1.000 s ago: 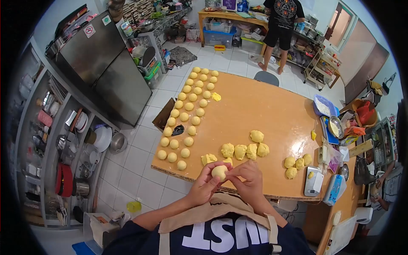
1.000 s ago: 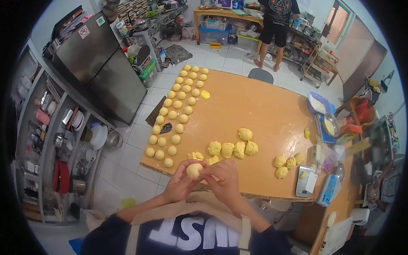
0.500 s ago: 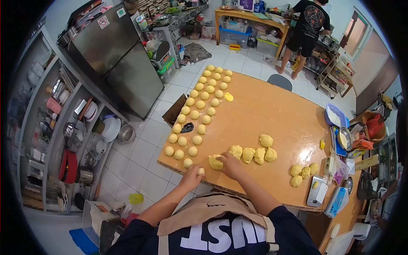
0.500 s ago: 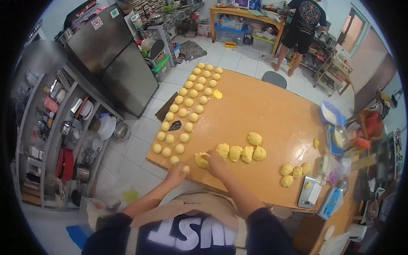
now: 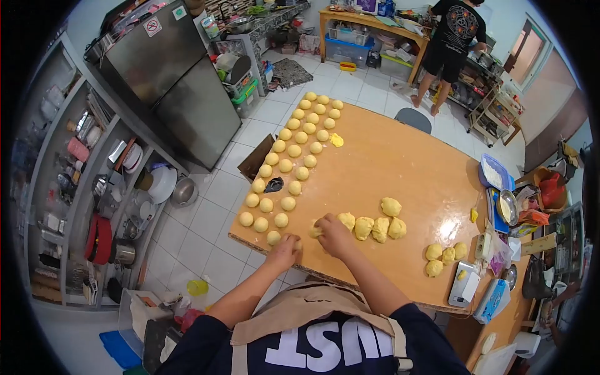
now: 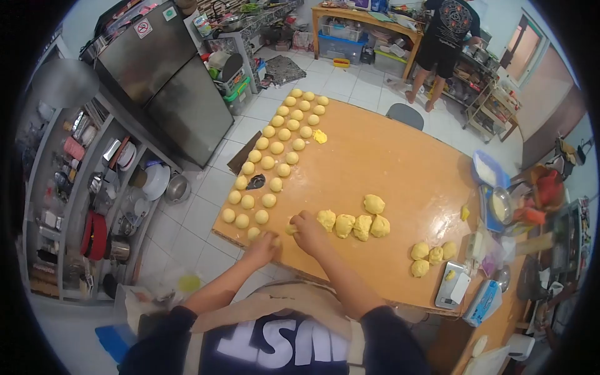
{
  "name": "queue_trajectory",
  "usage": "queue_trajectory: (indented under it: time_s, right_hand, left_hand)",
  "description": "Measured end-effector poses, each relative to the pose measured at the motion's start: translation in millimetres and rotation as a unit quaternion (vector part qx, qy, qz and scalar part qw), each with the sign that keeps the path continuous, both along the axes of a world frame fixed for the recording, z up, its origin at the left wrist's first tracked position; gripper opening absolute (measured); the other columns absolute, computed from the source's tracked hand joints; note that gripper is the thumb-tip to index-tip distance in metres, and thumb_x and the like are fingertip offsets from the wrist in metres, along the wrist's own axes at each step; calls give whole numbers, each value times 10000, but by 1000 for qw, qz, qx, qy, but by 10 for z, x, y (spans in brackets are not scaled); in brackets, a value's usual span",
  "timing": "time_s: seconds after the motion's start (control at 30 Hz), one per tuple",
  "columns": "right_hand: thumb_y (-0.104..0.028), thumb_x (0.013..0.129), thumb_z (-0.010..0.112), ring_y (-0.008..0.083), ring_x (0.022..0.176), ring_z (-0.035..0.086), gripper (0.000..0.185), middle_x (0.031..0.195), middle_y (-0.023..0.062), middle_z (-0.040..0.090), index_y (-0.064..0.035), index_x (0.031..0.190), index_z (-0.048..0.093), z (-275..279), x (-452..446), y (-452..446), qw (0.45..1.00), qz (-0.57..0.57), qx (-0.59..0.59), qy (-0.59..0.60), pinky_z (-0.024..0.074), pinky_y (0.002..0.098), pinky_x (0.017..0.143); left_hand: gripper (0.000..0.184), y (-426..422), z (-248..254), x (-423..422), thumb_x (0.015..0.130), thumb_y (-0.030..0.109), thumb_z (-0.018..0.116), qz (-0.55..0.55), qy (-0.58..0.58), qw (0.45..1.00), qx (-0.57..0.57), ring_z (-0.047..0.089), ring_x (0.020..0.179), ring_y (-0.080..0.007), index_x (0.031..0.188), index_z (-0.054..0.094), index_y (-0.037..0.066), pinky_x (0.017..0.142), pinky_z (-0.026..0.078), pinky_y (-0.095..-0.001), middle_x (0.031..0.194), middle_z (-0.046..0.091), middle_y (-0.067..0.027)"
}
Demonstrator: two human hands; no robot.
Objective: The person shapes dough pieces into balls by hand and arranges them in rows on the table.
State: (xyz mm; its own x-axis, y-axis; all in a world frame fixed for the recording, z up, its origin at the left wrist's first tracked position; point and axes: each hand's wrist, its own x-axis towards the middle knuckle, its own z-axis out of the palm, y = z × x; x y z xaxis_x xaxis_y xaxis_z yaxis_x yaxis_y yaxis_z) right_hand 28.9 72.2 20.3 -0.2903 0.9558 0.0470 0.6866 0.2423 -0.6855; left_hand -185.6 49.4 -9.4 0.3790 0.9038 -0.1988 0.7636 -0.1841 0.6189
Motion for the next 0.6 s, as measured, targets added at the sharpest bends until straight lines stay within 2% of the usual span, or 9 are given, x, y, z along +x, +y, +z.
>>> queue_trajectory:
  time_s: [0.07,0.17,0.23,0.27,0.33,0.43,0.53,0.6]
  right_hand:
    - [-39,735,701,316,971,609,403,1063,134,598,-74,1127,613,243,194,-125,992,-68,39,98,514,376,850]
    - [-24,707,731,288,966,613,525,1072,130,607,-91,1210,598,549,671,-435,958,-198,-7,205,506,357,866]
    - [-17,700,745,276,992,615,594,1070,126,618,-101,1263,573,540,1126,-709,950,-272,17,151,501,356,886]
    - [-35,708,752,288,1002,612,572,1089,125,623,-101,1249,580,492,1344,-889,946,-306,46,94,505,368,877]
    - [-72,723,767,312,1022,608,530,1126,123,634,-100,1223,593,313,1714,-1213,924,-367,104,-25,512,392,859]
    - [-143,717,780,307,1147,559,490,1260,128,591,-114,1182,629,-408,1916,-1712,922,-366,17,-122,458,444,950]
    - [-264,773,721,346,1267,457,395,1305,138,555,-90,1126,681,-127,1480,-2040,934,-258,38,-245,315,498,1077]
    - [-300,790,701,359,1323,393,401,1367,148,514,-93,1133,680,-45,1654,-2022,895,-351,149,-233,243,515,1109]
  left_hand:
    - [446,15,57,31,827,124,629,-15,7,1000,-6,531,1161,-367,1254,517,61,971,457,-444,1254,534,-164]
    - [482,85,10,42,825,177,652,-74,62,995,-10,546,1154,-344,1274,512,73,952,454,-443,1272,528,-163]
    - [558,148,-73,25,805,247,694,-125,146,981,9,540,1169,-325,1303,499,89,950,436,-459,1275,529,-148]
    - [597,147,-116,27,795,283,715,-152,187,970,19,537,1177,-315,1317,492,97,948,427,-467,1276,529,-140]
    - [678,123,-26,73,765,342,747,-121,182,973,78,510,1209,-299,1341,478,107,977,385,-476,1305,514,-127]
    - [738,111,-17,127,747,388,768,-90,155,976,126,463,1260,-295,1359,465,109,1014,323,-500,1361,478,-118]
    - [739,150,100,193,753,392,767,-96,131,976,147,432,1287,-296,1358,462,100,1034,295,-496,1392,448,-120]
    - [726,136,107,228,762,382,762,-94,104,976,164,424,1292,-296,1356,460,95,1040,291,-490,1397,441,-118]
